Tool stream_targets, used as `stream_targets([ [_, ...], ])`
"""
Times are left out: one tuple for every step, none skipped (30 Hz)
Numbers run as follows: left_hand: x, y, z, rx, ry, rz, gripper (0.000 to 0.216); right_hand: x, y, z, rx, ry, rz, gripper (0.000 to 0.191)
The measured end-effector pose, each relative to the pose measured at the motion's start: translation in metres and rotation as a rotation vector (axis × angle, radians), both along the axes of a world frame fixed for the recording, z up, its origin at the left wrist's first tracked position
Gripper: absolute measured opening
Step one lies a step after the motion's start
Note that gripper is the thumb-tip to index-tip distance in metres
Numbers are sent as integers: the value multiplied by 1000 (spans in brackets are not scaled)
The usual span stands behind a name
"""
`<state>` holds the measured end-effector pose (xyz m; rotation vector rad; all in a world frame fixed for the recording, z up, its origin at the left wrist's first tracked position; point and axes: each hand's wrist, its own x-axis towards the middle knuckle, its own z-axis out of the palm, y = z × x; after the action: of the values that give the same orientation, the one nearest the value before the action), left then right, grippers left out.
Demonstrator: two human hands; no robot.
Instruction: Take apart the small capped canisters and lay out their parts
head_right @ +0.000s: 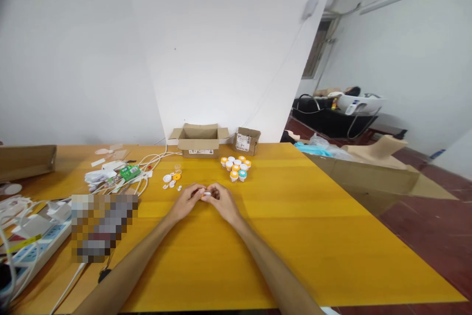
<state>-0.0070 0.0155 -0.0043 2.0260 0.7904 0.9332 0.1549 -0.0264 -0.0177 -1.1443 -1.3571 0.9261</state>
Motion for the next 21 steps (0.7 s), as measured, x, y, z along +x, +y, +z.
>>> stream_targets([
  [-1, 1, 0, -27, -9, -16, 35, 0, 0, 0, -5, 22, 1, 31],
  [-2, 1, -1, -59, -17, -35, 35, 0, 0, 1, -12, 42, 3, 32],
  [-3, 2, -1, -95, -26, -53, 36, 1, -1, 1, -19, 57, 9, 34],
  [-4, 3, -1, -133, -34, -65, 37, 1, -1, 1, -25, 69, 16, 35],
  [-4, 3, -2, -169, -44, -70, 38, 2, 0, 1, -27, 76, 24, 36],
  [-4, 3, -2, -199, -56, -68, 39, 2, 0, 0, -25, 79, 32, 36],
  [-4, 3, -2, -222, -70, -63, 40, 2, 0, 0, -18, 78, 36, 36],
  [-4, 3, -3, -237, -85, -56, 40, 3, 0, 0, -8, 70, 35, 36],
  [-4, 2, -3, -246, -98, -51, 41, 2, -1, 0, 3, 57, 28, 34],
  [-3, 2, -3, -254, -110, -50, 41, 2, -1, 0, 16, 37, 17, 32],
  [-3, 1, -4, -262, -123, -53, 42, 2, -2, 1, 32, 11, 5, 29],
  [-3, 1, -4, -273, -136, -57, 43, 1, -4, 2, 56, -19, -7, 26],
  [-2, 0, -3, -286, -147, -63, 45, 0, -5, 4, 86, -49, -15, 23],
  [-2, 0, -3, -299, -157, -68, 46, -1, -7, 5, 119, -75, -20, 20],
  [-2, -1, -3, -310, -164, -72, 46, -2, -8, 7, 151, -99, -22, 17],
  [-2, -1, -2, -317, -168, -73, 47, -4, -9, 8, 175, -119, -23, 15],
  [-2, -1, -2, -319, -169, -72, 47, -5, -9, 8, 187, -130, -23, 13],
  [-2, -1, -1, -317, -167, -68, 46, -6, -9, 7, 185, -129, -25, 14],
  [-2, -2, -1, -310, -165, -59, 45, -6, -9, 6, 172, -114, -29, 18],
  [-2, -2, 0, -301, -162, -47, 45, -7, -8, 4, 153, -87, -38, 25],
  [-2, -3, 0, -292, -159, -36, 44, -7, -7, 2, 132, -55, -48, 34],
])
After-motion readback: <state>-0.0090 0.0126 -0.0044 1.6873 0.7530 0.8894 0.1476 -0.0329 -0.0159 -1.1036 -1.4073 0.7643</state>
